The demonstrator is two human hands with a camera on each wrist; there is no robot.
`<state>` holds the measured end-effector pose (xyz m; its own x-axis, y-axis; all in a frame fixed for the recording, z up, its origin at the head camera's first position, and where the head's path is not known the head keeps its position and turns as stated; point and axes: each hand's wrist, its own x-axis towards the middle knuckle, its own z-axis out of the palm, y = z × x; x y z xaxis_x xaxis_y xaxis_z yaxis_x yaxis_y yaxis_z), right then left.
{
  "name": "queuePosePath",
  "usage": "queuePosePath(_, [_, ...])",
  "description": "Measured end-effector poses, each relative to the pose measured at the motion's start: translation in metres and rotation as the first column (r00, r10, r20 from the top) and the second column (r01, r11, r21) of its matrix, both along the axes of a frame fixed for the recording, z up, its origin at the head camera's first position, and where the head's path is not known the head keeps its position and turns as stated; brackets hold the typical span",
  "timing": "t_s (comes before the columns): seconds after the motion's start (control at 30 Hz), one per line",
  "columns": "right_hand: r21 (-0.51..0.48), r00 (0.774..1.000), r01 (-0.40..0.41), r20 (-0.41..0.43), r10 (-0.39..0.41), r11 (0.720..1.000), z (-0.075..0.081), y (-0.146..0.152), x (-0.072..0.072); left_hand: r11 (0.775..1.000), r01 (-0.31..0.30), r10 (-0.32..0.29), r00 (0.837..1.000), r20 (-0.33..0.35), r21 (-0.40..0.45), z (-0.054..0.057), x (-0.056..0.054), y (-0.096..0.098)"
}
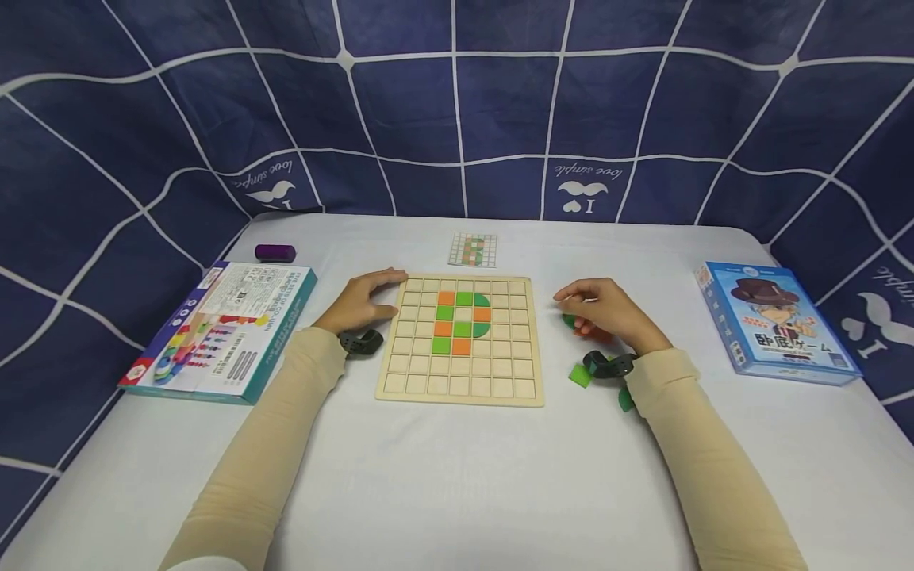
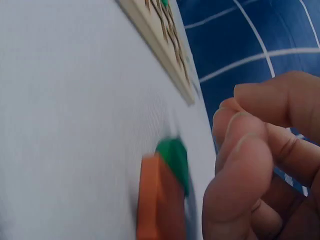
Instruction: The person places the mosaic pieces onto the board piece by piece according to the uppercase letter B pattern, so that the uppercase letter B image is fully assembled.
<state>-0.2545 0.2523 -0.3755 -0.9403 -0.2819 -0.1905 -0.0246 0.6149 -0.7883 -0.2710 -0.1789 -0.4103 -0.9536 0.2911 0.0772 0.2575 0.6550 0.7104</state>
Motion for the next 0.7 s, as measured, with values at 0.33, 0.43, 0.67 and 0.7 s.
queuePosePath(0.33, [-0.018,1.0,-0.001,0.03,0.002,1.0,-0.009,0.014,-0.004,1.0,-0.001,0.001,1.0,-0.004,0.0,-0.001,-0.001,0.0])
queuePosePath(0.43, [-0.018,0.999,-0.008,0.038,0.009,1.0,-0.01,0.015,-0.004,1.0,0.001,-0.001,1.0,-0.009,0.0,-0.002,-0.001,0.0])
queuePosePath(0.67, [0.078,1.0,-0.021,0.005,0.021,0.997,-0.008,0.01,-0.003,1.0,0.001,-0.001,1.0,-0.007,0.002,-0.003,-0.002,0.0])
queuePosePath(0.7, [0.095,1.0,-0.02,-0.002,0.021,0.995,-0.008,0.009,-0.003,1.0,0.002,-0.002,1.0,-0.006,0.002,-0.003,-0.002,0.0])
